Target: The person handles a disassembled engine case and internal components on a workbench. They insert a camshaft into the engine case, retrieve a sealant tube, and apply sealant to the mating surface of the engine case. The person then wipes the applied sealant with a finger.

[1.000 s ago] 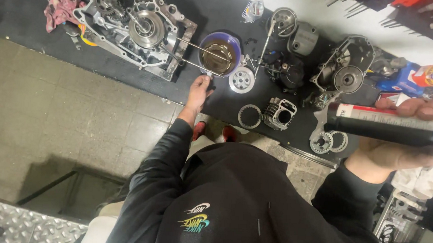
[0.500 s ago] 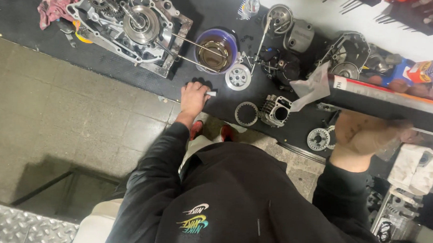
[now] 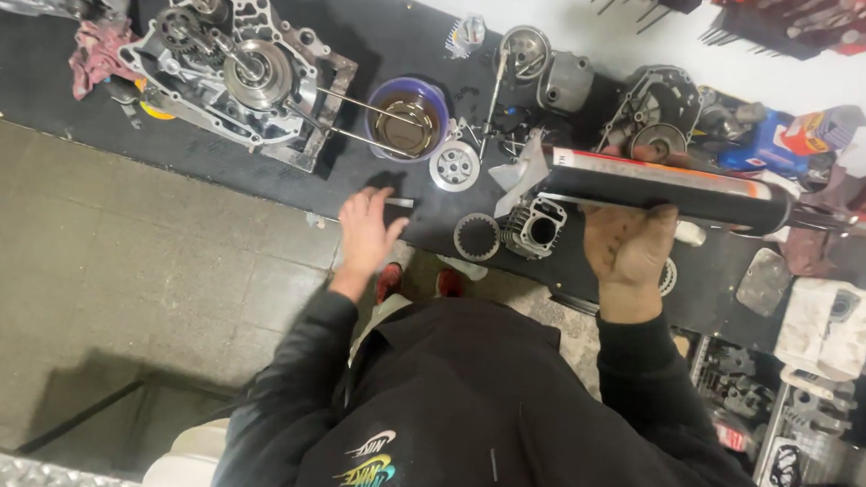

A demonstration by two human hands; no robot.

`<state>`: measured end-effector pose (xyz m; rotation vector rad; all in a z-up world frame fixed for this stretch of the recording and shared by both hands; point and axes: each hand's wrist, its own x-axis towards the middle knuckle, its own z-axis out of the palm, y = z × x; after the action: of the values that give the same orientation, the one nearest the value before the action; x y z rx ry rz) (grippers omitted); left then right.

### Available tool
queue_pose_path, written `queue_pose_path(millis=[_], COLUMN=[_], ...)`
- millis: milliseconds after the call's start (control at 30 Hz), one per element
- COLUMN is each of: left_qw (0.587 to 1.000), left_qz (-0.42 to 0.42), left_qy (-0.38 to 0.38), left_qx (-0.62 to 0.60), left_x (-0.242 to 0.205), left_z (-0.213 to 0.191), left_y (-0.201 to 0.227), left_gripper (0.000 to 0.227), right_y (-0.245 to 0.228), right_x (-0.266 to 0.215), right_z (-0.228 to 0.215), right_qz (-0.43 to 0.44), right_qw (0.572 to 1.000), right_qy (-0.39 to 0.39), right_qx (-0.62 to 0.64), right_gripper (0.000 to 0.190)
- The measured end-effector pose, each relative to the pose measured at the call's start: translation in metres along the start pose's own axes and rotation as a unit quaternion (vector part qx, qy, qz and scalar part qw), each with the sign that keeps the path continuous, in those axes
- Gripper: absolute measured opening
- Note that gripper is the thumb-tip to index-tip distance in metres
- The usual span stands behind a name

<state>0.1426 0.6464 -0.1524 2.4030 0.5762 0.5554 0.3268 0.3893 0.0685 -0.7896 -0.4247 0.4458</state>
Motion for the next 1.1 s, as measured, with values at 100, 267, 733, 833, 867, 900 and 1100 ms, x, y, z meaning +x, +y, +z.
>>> queue_pose_path(millis=[100,267,733,833,867,900,1100], left_qw=[0.994,0.964,0.888,0.892,0.892,0.891,0.883], left_qz=[0.015,0.077,0.324,0.311,0.31,0.311,0.317], left_qy=[0.031,0.093,0.188,0.181,0.18,0.184,0.185], left_qx=[-0.105,-0.236,-0.266,-0.275,-0.275,-0.274,-0.293], left_x=[0.008,0.029,0.042,0.042,0.042,0.043,0.041], left_z=[-0.037,-0.12,-0.159,-0.16,-0.161,-0.163,-0.161], left_y=[0.052,0.15,0.215,0.212,0.212,0.212,0.209], left_gripper=[0.057,0.054,0.039,0.036,0.036,0.036,0.031], right_y=[0.013,0.02,0.003,0.001,0.001,0.0,0.005], right_x=[-0.002,-0.009,-0.02,-0.023,-0.024,-0.024,-0.023], right_z=[-0.007,-0.006,0.034,0.033,0.032,0.031,0.027], right_qz=[0.012,0.057,-0.017,-0.009,-0.008,-0.002,-0.025], right_qw=[1.0,0.996,0.995,0.995,0.995,0.994,0.995], right_qy=[0.001,-0.035,-0.042,-0.035,-0.034,-0.036,-0.036], right_qx=[0.011,0.054,0.087,0.093,0.092,0.103,0.087], right_gripper=[0.059,0.059,0.054,0.059,0.059,0.06,0.055])
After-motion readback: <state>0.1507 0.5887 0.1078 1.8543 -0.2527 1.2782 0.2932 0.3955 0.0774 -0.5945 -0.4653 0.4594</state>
